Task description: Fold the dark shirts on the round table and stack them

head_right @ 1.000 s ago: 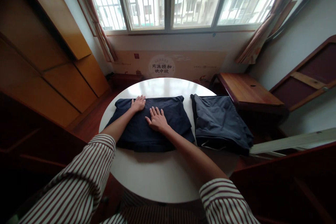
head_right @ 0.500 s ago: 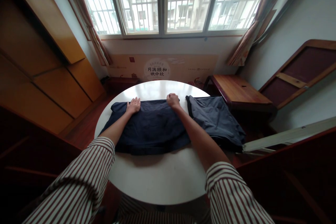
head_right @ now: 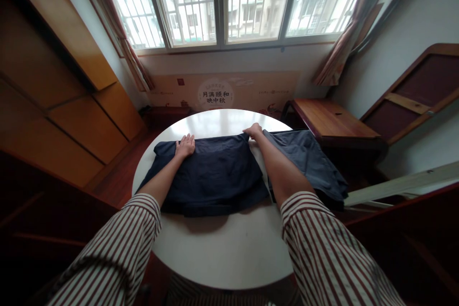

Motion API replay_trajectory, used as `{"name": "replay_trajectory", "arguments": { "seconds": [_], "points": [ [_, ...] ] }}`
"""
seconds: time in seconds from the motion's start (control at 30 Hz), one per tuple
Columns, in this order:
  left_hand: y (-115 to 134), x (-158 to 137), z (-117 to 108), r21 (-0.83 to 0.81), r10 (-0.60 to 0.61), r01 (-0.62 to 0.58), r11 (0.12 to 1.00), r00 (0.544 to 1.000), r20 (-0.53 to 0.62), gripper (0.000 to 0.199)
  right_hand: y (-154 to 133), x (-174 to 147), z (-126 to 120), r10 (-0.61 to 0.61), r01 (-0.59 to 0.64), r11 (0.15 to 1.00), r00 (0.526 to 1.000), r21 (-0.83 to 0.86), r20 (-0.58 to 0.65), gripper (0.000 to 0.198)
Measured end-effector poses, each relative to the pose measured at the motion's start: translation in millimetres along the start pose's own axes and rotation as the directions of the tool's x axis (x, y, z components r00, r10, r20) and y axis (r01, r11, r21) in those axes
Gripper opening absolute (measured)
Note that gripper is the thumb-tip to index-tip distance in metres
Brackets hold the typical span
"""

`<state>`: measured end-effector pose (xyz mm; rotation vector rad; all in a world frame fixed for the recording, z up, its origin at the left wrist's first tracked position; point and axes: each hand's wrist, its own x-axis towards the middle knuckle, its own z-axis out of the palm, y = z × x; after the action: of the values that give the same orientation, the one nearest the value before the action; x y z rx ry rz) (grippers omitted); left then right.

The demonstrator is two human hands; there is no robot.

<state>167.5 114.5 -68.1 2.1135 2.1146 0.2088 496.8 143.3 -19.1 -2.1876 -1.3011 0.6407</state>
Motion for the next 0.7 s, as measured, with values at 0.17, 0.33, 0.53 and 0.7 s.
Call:
{"name": "replay_trajectory", "arguments": {
  "seconds": [0.17,0.33,0.53,0.7],
  "points": [
    [0,-1,-1,-0.007,0.0,0.0,1.0,1.0,-0.001,0.059,4,4,-1,0.001,-0.001,1.0,1.0,-0.022,-0.02,0.029],
    [-1,-1,0,-0.013,0.0,0.0,1.0,1.0,-0.002,0.059,6,-3,4,-0.023,0.018,0.996,0.998,-0.087,-0.061,0.027],
    [-2,2,2,-0.015,-0.003,0.003,1.0,1.0,-0.005,0.059,0,-11,15,-0.086,0.08,0.994,0.993,-0.073,-0.082,0.036],
    [-2,1,1,-0.01,-0.002,0.002,1.0,1.0,-0.004,0.06,2,-12,11,-0.035,0.036,0.998,0.999,0.042,-0.023,0.029]
  ]
}}
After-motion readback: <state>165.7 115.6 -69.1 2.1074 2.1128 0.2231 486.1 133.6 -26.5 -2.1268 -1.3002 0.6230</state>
